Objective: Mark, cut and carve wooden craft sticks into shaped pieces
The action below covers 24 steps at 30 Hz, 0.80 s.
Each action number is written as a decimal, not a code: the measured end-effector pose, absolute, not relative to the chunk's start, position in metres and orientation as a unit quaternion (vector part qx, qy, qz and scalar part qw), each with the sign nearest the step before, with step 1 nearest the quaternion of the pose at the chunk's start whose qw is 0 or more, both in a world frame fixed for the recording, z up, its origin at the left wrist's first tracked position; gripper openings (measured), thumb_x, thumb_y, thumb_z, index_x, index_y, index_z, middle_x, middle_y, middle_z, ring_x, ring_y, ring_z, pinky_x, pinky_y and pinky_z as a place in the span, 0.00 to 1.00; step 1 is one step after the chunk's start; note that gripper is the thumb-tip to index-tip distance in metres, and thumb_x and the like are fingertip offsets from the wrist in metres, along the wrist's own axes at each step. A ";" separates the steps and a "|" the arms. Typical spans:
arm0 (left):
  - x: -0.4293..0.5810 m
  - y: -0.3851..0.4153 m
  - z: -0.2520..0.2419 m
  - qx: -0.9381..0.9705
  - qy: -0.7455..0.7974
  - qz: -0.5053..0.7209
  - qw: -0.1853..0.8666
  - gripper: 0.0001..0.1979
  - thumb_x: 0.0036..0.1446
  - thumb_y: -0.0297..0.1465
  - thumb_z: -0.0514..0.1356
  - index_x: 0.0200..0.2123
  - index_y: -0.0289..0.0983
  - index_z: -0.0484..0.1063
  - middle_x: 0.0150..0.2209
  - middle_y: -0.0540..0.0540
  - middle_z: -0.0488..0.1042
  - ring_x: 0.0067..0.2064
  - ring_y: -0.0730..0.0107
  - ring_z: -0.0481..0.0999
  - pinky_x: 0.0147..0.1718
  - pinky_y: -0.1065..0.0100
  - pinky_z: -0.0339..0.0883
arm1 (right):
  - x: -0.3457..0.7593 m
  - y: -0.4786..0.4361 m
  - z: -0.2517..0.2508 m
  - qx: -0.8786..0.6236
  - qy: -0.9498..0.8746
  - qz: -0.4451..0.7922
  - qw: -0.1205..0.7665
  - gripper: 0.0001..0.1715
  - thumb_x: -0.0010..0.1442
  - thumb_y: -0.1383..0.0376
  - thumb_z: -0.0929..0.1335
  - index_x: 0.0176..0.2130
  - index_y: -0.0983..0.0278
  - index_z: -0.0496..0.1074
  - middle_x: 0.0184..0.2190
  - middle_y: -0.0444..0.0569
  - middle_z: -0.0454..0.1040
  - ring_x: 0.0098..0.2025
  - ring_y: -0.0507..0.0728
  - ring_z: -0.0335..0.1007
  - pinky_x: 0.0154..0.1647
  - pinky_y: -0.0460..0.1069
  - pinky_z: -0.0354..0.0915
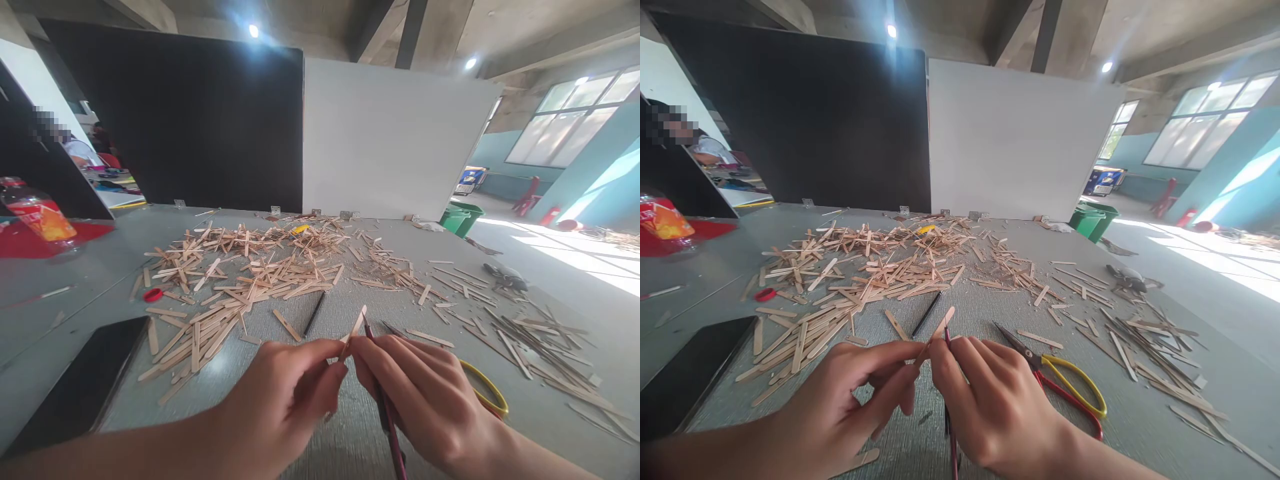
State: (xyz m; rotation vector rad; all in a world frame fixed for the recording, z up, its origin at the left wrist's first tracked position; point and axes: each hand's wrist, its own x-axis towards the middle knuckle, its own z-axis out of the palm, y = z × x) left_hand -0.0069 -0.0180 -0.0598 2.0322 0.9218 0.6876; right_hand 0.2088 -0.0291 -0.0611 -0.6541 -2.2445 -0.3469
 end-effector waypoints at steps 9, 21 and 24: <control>-0.007 -0.018 -0.057 0.800 0.356 0.245 0.416 0.15 0.75 0.39 0.49 0.36 0.39 0.67 0.25 0.55 0.69 0.20 0.81 0.64 0.21 0.75 0.57 | 0.207 -0.026 -0.064 -0.274 -0.882 -0.113 0.367 0.09 0.70 0.78 0.62 0.48 0.76 0.69 0.26 0.47 0.67 0.25 0.54 0.54 0.21 0.50 0.56; -0.006 -0.020 -0.059 0.725 0.392 0.268 0.498 0.18 0.74 0.44 0.53 0.37 0.39 0.73 0.24 0.56 0.65 0.21 0.80 0.62 0.19 0.78 0.55 | 0.208 -0.031 -0.073 -0.341 -0.830 0.025 0.440 0.13 0.72 0.73 0.64 0.53 0.61 0.69 0.34 0.45 0.75 0.29 0.51 0.70 0.27 0.45 0.67; -0.006 -0.020 -0.060 0.748 0.375 0.281 0.469 0.15 0.74 0.40 0.53 0.37 0.39 0.73 0.22 0.57 0.64 0.21 0.79 0.62 0.20 0.77 0.56 | 0.203 -0.035 -0.077 -0.383 -0.798 0.011 0.465 0.13 0.70 0.71 0.67 0.53 0.59 0.71 0.38 0.46 0.78 0.30 0.51 0.74 0.29 0.44 0.70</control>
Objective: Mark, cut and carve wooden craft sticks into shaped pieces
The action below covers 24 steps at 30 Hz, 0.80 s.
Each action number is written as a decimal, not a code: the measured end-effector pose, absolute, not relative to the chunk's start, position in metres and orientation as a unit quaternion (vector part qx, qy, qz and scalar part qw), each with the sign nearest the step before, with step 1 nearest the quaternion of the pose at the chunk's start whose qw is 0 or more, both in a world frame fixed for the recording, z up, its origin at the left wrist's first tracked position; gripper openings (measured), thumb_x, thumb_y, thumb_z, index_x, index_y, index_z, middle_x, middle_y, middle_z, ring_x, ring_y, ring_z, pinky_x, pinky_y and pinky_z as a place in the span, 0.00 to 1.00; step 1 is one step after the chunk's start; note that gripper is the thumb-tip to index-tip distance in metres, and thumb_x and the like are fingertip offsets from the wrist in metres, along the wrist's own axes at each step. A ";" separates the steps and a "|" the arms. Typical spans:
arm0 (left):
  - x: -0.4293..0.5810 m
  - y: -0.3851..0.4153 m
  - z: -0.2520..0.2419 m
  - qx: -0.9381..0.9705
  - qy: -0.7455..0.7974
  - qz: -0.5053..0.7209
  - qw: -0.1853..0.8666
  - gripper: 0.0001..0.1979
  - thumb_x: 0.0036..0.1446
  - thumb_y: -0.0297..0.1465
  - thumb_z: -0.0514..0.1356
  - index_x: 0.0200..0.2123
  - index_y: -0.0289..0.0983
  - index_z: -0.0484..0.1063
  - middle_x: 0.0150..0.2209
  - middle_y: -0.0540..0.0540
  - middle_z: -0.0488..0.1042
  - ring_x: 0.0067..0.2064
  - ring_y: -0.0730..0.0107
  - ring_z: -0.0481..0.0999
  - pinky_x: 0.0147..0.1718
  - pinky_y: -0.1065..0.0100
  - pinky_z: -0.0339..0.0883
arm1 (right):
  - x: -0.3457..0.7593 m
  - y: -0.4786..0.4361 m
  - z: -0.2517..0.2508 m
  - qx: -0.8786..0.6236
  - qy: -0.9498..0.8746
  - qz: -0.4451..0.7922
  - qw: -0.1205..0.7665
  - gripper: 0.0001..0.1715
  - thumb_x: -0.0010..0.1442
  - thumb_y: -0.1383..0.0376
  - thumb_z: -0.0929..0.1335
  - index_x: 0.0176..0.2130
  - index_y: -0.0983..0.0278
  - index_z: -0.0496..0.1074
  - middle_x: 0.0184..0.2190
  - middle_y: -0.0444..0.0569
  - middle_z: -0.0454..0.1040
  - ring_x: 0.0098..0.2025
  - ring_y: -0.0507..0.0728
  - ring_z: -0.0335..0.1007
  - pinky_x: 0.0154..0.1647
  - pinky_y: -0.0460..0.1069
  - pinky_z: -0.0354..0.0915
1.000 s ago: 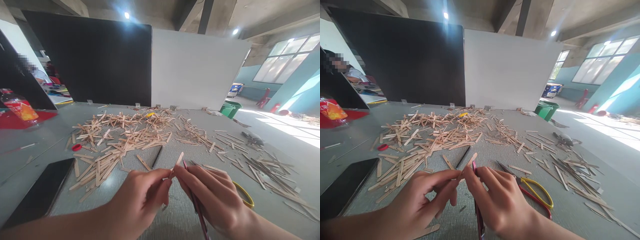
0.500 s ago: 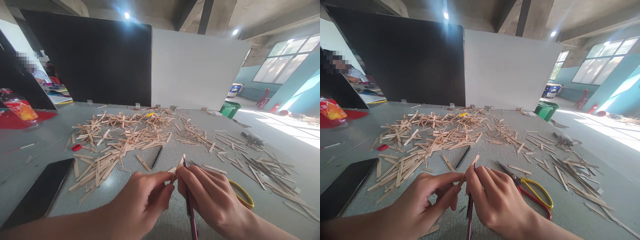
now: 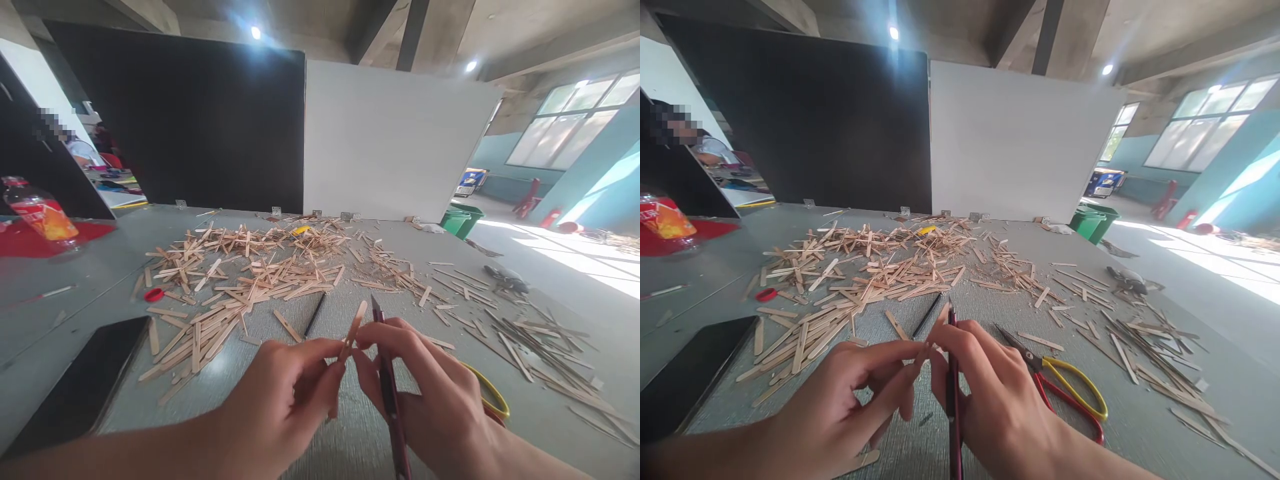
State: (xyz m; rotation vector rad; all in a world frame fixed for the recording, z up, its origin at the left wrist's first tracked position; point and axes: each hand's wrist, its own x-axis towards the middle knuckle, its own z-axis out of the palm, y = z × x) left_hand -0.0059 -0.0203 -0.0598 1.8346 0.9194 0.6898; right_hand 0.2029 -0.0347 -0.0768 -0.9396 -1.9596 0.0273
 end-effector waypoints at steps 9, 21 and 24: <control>-0.006 -0.025 -0.066 0.800 0.339 0.302 0.392 0.11 0.73 0.34 0.51 0.46 0.40 0.74 0.22 0.57 0.63 0.21 0.77 0.59 0.20 0.75 0.56 | 0.197 -0.042 -0.085 -0.406 -0.766 -0.004 0.499 0.13 0.68 0.71 0.67 0.50 0.58 0.73 0.37 0.47 0.81 0.30 0.52 0.78 0.28 0.44 0.73; -0.006 -0.025 -0.075 0.828 0.314 0.302 0.352 0.17 0.75 0.34 0.51 0.63 0.45 0.67 0.26 0.56 0.66 0.24 0.74 0.60 0.25 0.73 0.59 | 0.193 -0.038 -0.081 -0.391 -0.770 -0.024 0.504 0.12 0.66 0.72 0.68 0.48 0.58 0.70 0.31 0.44 0.78 0.27 0.52 0.75 0.27 0.45 0.73; -0.005 -0.024 -0.068 0.820 0.308 0.287 0.387 0.13 0.75 0.35 0.51 0.56 0.42 0.71 0.26 0.55 0.65 0.24 0.74 0.59 0.25 0.73 0.57 | 0.192 -0.038 -0.083 -0.383 -0.765 -0.011 0.518 0.13 0.66 0.72 0.68 0.48 0.58 0.69 0.30 0.42 0.78 0.26 0.52 0.75 0.25 0.45 0.72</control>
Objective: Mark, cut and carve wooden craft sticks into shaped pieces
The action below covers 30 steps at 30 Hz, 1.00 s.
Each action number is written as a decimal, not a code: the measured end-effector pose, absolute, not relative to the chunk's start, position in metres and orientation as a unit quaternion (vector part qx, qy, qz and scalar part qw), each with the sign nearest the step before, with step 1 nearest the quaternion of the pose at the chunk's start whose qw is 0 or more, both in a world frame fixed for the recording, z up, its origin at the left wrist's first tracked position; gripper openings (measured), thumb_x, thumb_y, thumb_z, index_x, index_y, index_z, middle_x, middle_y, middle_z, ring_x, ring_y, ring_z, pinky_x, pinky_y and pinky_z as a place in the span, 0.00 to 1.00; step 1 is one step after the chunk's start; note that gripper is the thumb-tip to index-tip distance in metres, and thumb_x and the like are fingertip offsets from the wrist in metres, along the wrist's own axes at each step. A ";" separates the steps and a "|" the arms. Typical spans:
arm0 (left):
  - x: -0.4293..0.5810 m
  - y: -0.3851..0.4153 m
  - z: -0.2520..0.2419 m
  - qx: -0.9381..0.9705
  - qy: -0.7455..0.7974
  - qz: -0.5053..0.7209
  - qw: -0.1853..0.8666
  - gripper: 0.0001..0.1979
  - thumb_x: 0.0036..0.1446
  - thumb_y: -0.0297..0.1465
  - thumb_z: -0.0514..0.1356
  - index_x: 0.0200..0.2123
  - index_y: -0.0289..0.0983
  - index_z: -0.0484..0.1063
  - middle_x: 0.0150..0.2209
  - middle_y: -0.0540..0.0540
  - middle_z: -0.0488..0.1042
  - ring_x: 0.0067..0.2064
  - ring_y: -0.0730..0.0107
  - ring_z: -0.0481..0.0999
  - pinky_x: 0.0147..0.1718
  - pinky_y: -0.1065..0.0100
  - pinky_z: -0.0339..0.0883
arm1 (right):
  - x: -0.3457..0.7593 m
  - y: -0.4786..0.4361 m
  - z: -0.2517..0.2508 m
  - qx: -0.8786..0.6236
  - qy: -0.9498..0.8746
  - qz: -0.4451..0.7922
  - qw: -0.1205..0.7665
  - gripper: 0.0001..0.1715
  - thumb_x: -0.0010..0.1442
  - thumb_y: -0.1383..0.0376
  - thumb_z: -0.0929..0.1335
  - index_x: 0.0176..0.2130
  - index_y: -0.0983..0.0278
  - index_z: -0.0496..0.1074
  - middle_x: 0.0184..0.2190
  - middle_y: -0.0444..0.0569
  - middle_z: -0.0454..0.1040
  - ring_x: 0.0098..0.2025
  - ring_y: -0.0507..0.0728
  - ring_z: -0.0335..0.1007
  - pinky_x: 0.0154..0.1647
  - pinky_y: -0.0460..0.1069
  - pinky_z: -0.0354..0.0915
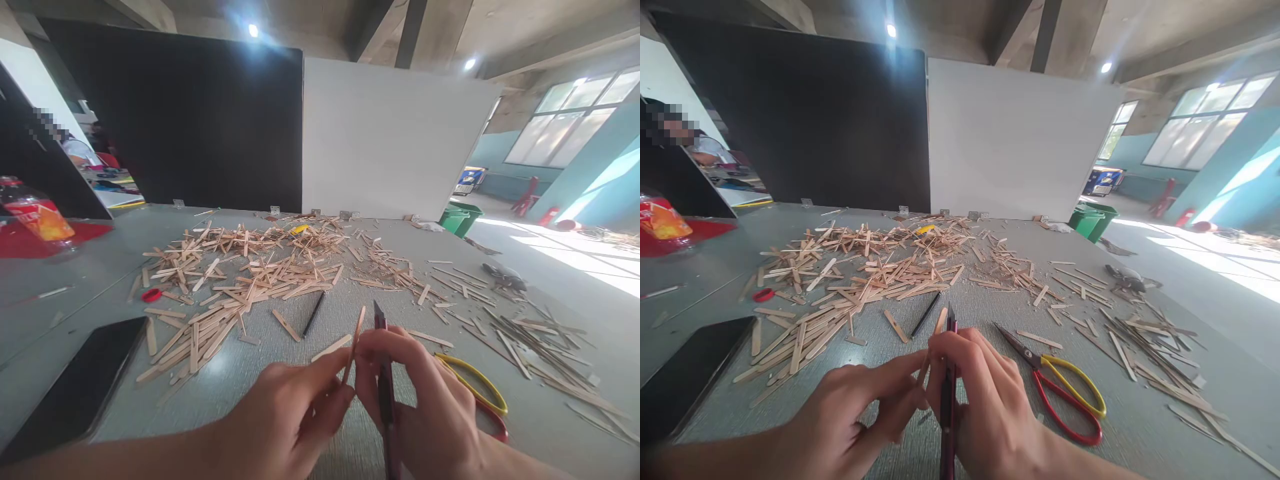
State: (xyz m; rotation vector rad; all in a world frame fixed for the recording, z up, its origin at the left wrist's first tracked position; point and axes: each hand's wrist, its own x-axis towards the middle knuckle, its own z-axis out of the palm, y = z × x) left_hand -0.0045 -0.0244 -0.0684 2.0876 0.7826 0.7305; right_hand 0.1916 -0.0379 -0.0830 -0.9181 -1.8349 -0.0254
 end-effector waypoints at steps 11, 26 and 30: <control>0.003 -0.021 -0.059 0.604 0.323 0.275 0.675 0.17 0.70 0.45 0.58 0.39 0.37 0.72 0.33 0.50 0.75 0.23 0.77 0.75 0.20 0.77 0.64 | 0.189 -0.035 -0.092 -0.344 -0.763 0.136 0.530 0.17 0.65 0.74 0.67 0.51 0.59 0.67 0.23 0.35 0.73 0.24 0.49 0.69 0.27 0.44 0.69; 0.003 -0.014 -0.056 0.542 0.274 0.239 0.758 0.21 0.65 0.48 0.64 0.36 0.36 0.67 0.28 0.50 0.75 0.21 0.78 0.75 0.20 0.79 0.70 | 0.196 -0.037 -0.082 -0.359 -0.784 0.083 0.500 0.16 0.65 0.74 0.67 0.50 0.58 0.68 0.28 0.40 0.76 0.24 0.51 0.72 0.25 0.46 0.72; 0.004 -0.013 -0.054 0.533 0.257 0.242 0.769 0.19 0.65 0.47 0.65 0.37 0.35 0.71 0.30 0.49 0.77 0.20 0.77 0.76 0.21 0.76 0.72 | 0.196 -0.035 -0.075 -0.352 -0.783 0.107 0.501 0.22 0.60 0.80 0.66 0.48 0.57 0.67 0.24 0.35 0.74 0.24 0.49 0.69 0.27 0.43 0.72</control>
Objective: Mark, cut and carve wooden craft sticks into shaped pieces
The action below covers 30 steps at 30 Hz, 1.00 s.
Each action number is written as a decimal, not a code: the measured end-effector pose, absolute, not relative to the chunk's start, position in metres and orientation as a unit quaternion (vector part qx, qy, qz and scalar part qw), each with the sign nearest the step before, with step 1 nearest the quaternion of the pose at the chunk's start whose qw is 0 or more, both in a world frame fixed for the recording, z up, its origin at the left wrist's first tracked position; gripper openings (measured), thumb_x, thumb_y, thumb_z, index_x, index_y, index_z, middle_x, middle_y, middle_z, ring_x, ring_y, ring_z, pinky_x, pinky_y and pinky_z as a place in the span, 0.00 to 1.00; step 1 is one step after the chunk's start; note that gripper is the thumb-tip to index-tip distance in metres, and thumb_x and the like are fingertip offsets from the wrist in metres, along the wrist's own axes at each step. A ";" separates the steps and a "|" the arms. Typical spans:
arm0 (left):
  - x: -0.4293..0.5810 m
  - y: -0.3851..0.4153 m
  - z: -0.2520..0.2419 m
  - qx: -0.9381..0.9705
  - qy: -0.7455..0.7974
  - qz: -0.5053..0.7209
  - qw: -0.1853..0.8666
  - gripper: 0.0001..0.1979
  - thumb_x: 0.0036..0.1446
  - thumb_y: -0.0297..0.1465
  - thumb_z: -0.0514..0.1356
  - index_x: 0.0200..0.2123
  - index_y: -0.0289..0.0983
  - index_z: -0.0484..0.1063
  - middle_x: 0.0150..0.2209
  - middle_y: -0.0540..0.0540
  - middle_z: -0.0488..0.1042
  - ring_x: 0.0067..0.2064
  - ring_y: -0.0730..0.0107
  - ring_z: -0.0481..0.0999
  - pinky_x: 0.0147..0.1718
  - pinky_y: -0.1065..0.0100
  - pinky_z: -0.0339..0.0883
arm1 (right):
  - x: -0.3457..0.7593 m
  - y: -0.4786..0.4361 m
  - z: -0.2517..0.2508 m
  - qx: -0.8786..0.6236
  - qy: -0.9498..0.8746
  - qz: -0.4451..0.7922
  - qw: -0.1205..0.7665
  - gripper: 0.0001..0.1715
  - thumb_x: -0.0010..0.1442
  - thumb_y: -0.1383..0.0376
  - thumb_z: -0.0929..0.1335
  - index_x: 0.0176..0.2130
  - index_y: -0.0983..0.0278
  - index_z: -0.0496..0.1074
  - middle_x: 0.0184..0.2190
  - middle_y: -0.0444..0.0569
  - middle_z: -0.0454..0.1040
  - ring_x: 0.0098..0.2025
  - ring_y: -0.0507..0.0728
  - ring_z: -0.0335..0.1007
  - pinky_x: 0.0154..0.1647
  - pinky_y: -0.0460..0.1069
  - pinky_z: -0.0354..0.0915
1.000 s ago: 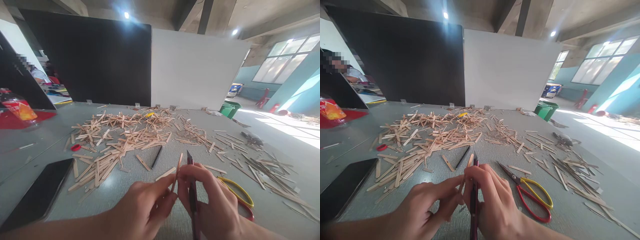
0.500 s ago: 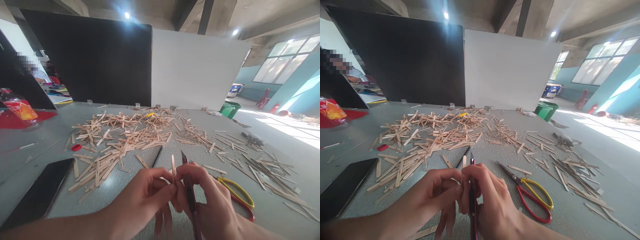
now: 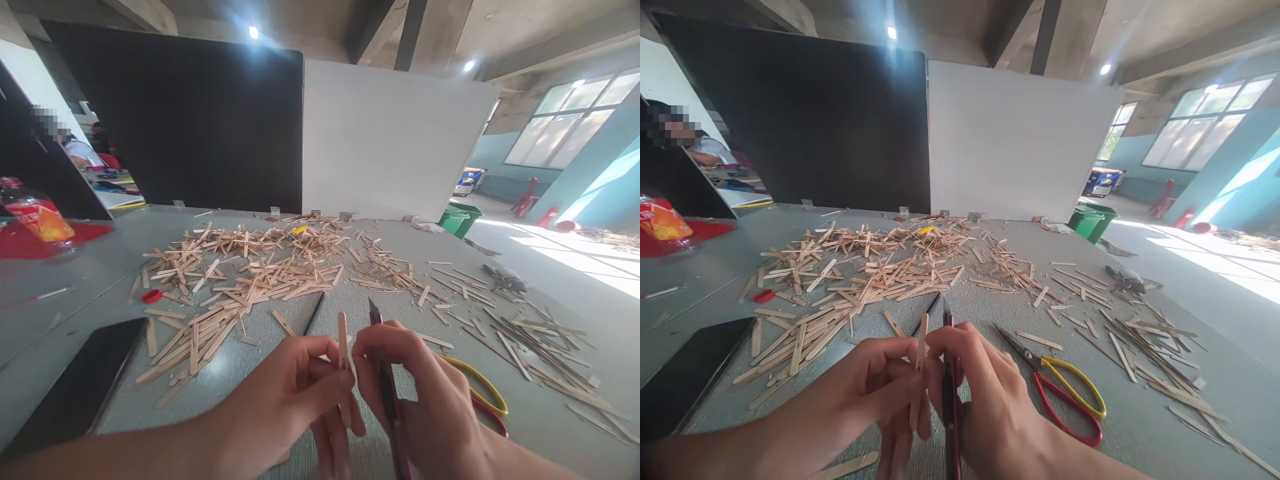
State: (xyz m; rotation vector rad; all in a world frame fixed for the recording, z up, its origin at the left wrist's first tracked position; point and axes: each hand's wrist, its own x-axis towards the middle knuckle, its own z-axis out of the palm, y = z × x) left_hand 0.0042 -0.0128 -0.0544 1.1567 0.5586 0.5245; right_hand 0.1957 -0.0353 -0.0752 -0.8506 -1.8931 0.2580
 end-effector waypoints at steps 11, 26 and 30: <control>0.001 -0.010 -0.058 0.488 0.241 0.254 0.800 0.18 0.70 0.44 0.59 0.35 0.35 0.71 0.27 0.51 0.72 0.21 0.79 0.71 0.21 0.79 0.69 | 0.191 -0.034 -0.069 -0.425 -0.724 0.164 0.518 0.13 0.63 0.74 0.70 0.43 0.56 0.72 0.28 0.36 0.78 0.25 0.48 0.73 0.28 0.42 0.72; -0.003 -0.008 -0.061 0.482 0.232 0.147 0.832 0.16 0.72 0.46 0.51 0.41 0.40 0.67 0.14 0.53 0.71 0.11 0.74 0.64 0.10 0.79 0.54 | 0.200 -0.039 -0.081 -0.365 -0.789 0.071 0.488 0.18 0.65 0.76 0.70 0.51 0.58 0.71 0.34 0.40 0.79 0.29 0.49 0.75 0.31 0.43 0.71; -0.001 -0.006 -0.064 0.480 0.221 0.158 0.834 0.17 0.72 0.46 0.50 0.36 0.40 0.66 0.15 0.52 0.73 0.10 0.74 0.65 0.10 0.79 0.54 | 0.200 -0.040 -0.084 -0.367 -0.793 0.030 0.486 0.16 0.68 0.74 0.68 0.52 0.59 0.72 0.38 0.46 0.81 0.33 0.51 0.79 0.31 0.43 0.73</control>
